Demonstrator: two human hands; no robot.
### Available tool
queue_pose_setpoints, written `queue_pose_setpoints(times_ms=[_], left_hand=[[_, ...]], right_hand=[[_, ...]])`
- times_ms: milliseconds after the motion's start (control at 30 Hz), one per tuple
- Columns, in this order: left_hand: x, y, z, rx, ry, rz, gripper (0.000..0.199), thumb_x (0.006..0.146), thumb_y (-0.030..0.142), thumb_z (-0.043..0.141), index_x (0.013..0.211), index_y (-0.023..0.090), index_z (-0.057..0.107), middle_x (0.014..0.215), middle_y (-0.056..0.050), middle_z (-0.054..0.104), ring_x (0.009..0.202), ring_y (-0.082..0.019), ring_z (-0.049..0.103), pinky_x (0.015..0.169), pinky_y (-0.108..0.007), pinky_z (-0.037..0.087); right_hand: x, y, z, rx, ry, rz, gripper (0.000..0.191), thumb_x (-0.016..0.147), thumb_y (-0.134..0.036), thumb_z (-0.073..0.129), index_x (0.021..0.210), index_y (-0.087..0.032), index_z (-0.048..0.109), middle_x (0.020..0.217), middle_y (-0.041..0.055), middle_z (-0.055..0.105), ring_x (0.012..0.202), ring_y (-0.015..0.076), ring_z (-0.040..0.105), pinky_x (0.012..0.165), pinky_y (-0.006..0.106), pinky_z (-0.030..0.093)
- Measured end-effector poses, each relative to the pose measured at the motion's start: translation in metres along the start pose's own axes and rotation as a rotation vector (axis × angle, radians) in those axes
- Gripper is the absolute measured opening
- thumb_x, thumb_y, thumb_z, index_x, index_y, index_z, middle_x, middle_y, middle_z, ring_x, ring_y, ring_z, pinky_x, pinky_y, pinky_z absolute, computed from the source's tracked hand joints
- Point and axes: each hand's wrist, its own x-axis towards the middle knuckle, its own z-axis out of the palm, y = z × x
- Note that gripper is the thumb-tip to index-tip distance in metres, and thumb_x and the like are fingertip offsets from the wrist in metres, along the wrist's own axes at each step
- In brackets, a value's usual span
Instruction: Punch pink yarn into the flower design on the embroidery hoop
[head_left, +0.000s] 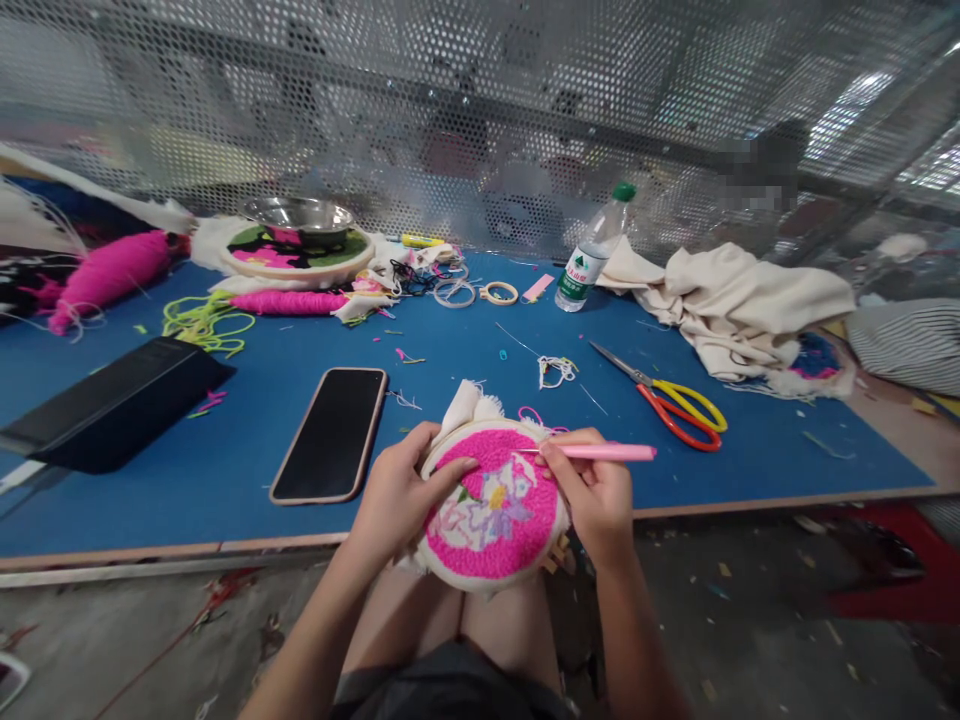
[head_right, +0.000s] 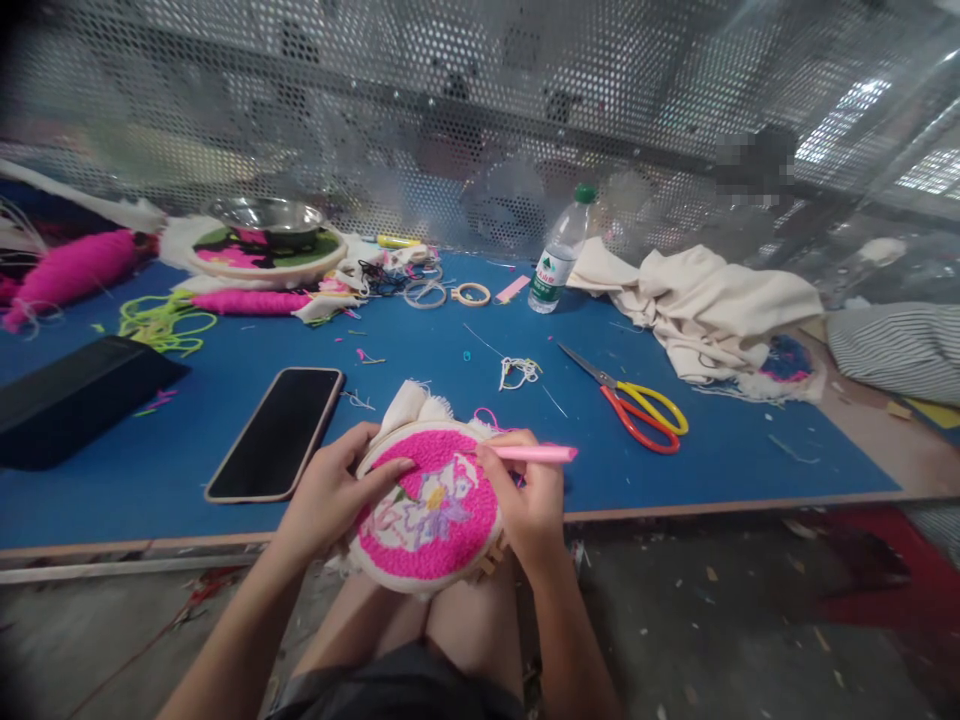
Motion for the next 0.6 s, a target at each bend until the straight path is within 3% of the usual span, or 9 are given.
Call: queue_pose_setpoints(times_ms=[67, 233, 600], left_hand=[[0.001, 0.000, 0.000, -0.009, -0.001, -0.010, 0.026, 0.084, 0.045, 0.058, 0.083, 0.019, 0.054, 0.068, 0.003, 0.053, 0.062, -0.012, 0.048, 0.057, -0.023, 0.034], [0.002, -0.001, 0.001, -0.013, -0.007, -0.017, 0.026, 0.085, 0.045, 0.057, 0.084, 0.019, 0.054, 0.069, 0.003, 0.054, 0.063, -0.013, 0.050, 0.057, -0.024, 0.035], [0.002, -0.001, 0.000, 0.005, -0.009, -0.025, 0.026, 0.084, 0.045, 0.058, 0.085, 0.019, 0.054, 0.067, 0.003, 0.052, 0.062, -0.013, 0.048, 0.057, -0.024, 0.033]], right_hand=[[-0.003, 0.005, 0.000, 0.009, 0.008, 0.001, 0.011, 0.089, -0.030, 0.058, 0.090, -0.020, 0.063, 0.083, 0.0039, 0.067, 0.073, 0.0167, 0.066, 0.066, 0.028, 0.054], [-0.011, 0.014, 0.002, -0.073, 0.076, -0.206, 0.009, 0.088, -0.019, 0.057, 0.096, -0.022, 0.061, 0.091, 0.0051, 0.067, 0.089, 0.0194, 0.065, 0.082, 0.036, 0.054], [-0.015, 0.019, 0.000, -0.075, 0.031, -0.331, 0.019, 0.086, -0.012, 0.057, 0.102, -0.023, 0.059, 0.095, 0.0044, 0.069, 0.093, 0.0192, 0.067, 0.082, 0.036, 0.055]])
